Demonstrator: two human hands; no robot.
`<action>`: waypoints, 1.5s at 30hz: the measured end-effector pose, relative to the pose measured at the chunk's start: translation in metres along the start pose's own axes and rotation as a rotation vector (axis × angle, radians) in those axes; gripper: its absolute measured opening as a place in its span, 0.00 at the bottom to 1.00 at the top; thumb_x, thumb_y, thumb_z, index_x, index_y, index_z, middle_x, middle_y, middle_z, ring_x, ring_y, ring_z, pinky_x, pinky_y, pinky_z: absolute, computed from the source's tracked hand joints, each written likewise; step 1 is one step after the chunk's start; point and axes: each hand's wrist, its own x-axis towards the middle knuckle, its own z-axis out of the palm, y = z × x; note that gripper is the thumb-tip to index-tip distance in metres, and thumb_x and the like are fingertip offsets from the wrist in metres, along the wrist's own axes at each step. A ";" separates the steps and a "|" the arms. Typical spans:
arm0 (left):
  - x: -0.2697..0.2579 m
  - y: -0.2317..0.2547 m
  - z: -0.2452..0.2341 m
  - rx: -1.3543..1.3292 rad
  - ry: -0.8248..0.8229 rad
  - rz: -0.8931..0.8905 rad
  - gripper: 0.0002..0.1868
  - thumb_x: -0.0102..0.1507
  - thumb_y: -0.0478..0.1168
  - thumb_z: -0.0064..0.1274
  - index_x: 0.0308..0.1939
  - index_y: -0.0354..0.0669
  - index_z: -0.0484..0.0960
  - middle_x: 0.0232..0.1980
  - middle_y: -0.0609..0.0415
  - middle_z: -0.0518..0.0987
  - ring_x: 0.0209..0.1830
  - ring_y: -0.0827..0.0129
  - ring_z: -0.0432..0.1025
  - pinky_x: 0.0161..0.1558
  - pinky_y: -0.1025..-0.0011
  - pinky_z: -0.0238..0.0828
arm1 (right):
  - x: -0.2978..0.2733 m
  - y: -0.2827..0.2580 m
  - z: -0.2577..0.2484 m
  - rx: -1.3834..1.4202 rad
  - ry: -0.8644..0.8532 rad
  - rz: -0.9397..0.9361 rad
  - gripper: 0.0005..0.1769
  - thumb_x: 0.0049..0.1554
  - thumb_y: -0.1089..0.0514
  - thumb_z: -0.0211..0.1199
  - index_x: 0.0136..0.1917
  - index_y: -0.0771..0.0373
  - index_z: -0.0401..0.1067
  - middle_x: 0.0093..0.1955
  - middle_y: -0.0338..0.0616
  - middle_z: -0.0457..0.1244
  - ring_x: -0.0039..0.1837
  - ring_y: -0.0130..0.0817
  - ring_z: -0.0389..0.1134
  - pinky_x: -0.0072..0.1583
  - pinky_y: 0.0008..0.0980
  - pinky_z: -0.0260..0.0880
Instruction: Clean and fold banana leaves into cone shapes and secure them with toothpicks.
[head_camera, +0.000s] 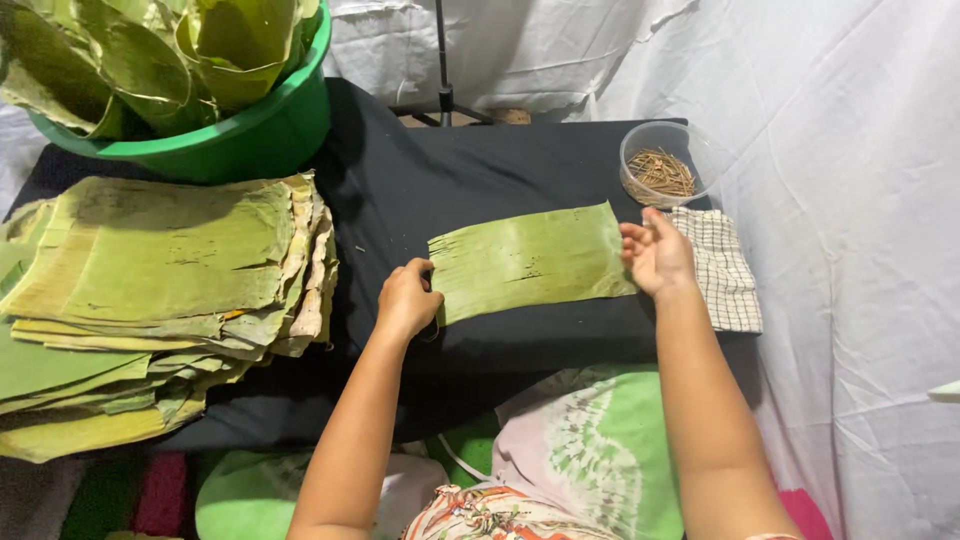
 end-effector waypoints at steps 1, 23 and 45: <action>-0.001 0.002 -0.002 0.002 -0.005 0.003 0.29 0.52 0.39 0.64 0.59 0.49 0.80 0.47 0.52 0.79 0.51 0.57 0.76 0.54 0.62 0.72 | -0.001 0.002 0.002 0.002 0.006 0.000 0.30 0.65 0.49 0.54 0.79 0.54 0.60 0.48 0.48 0.65 0.40 0.29 0.64 0.42 0.31 0.67; -0.013 0.013 -0.019 -0.158 -0.052 -0.012 0.35 0.56 0.44 0.65 0.67 0.43 0.73 0.53 0.46 0.78 0.52 0.57 0.76 0.51 0.63 0.74 | -0.053 0.027 0.062 -0.078 -0.156 0.061 0.21 0.64 0.50 0.58 0.66 0.63 0.70 0.58 0.48 0.69 0.58 0.37 0.72 0.58 0.37 0.72; 0.034 0.071 0.001 -1.193 -0.408 0.138 0.13 0.68 0.38 0.50 0.55 0.40 0.79 0.46 0.56 0.85 0.42 0.78 0.79 0.36 0.81 0.66 | -0.120 0.001 0.076 -1.058 -0.514 -0.768 0.21 0.41 0.49 0.80 0.45 0.62 0.81 0.45 0.45 0.73 0.41 0.35 0.75 0.42 0.31 0.72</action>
